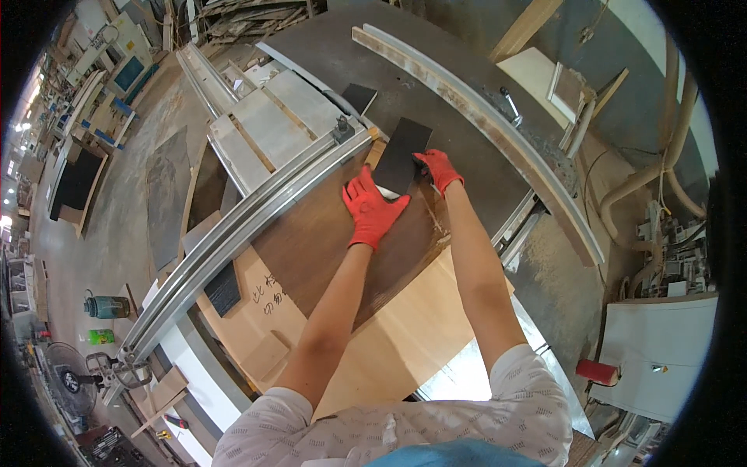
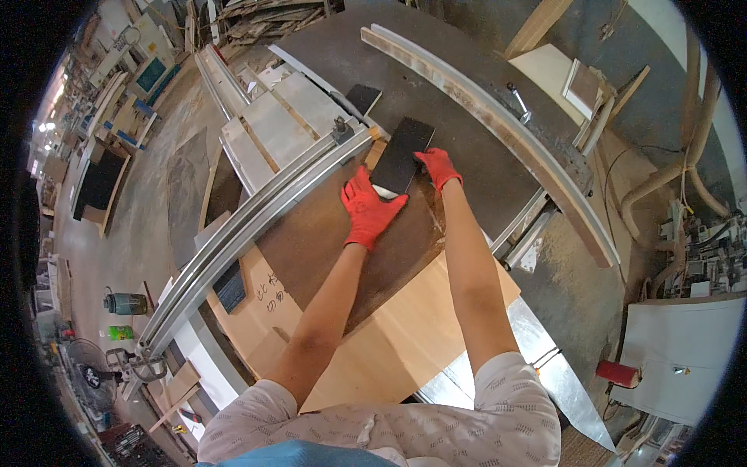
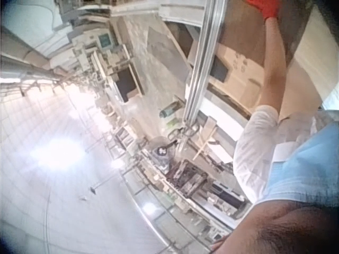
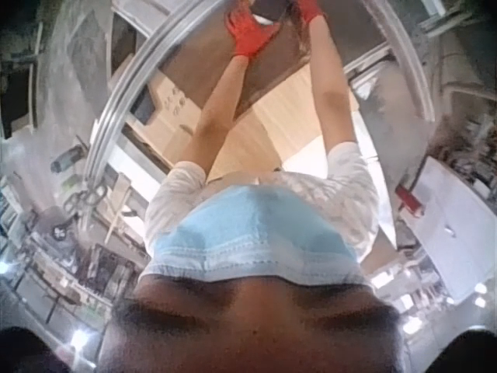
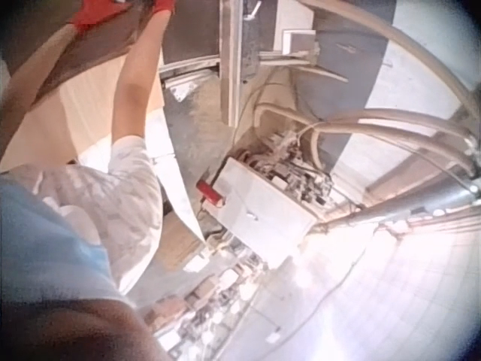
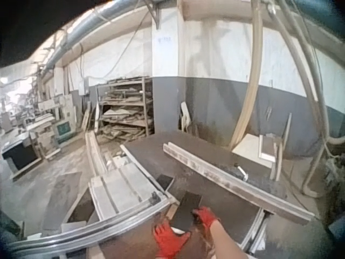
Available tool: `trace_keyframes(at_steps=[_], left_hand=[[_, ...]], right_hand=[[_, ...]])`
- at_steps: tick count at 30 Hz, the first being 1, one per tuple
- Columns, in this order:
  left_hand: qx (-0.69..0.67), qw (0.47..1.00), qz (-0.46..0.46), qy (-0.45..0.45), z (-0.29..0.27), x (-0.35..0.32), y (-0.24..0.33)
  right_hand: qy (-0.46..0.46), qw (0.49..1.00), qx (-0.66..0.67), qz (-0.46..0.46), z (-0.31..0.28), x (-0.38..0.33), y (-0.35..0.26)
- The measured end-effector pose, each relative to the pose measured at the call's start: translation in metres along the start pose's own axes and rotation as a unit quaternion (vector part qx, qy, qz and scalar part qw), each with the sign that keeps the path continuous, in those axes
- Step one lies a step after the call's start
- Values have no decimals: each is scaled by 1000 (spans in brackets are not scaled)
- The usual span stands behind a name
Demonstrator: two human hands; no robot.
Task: The person picks up stacks of small, dark rectangular wood pieces from a table saw and places them onto a larger cardboard sheet on the floor. They repeatedly walk back and forth between the saw and the floor, stacking the pieces in neat piles.
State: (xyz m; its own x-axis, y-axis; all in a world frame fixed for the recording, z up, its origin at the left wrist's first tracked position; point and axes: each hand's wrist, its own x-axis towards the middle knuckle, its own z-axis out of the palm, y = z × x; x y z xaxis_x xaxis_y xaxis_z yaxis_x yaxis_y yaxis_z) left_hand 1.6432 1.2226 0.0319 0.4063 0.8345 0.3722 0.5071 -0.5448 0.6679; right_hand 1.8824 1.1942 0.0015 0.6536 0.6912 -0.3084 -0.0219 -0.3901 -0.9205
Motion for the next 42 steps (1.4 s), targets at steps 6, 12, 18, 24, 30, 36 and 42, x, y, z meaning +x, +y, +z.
trace_keyframes(at_steps=[6, 12, 18, 24, 30, 36, 42], left_hand=[[-356, 928, -109, 20, -30, 11, -53], [86, 994, 59, -24, 16, 42, 8], [121, 992, 36, -25, 30, 40, 23], [134, 989, 56, -1, 35, 40, 8], [503, 863, -39, -36, 30, 41, 37], [84, 994, 52, -55, 17, 48, 15], [66, 995, 73, 0, 19, 49, 17]], right_hand=[[-17, 1000, -16, 1, 5, -3, -4], [-18, 998, -55, -31, 5, 3, -2], [-51, 997, -49, 6, -7, 3, -4], [281, 885, -280, -243, 42, -63, -39], [85, 863, -252, -431, 114, -149, -104], [-90, 838, -137, -521, 229, -139, -121], [-83, 783, -393, -476, 301, -106, -123]])
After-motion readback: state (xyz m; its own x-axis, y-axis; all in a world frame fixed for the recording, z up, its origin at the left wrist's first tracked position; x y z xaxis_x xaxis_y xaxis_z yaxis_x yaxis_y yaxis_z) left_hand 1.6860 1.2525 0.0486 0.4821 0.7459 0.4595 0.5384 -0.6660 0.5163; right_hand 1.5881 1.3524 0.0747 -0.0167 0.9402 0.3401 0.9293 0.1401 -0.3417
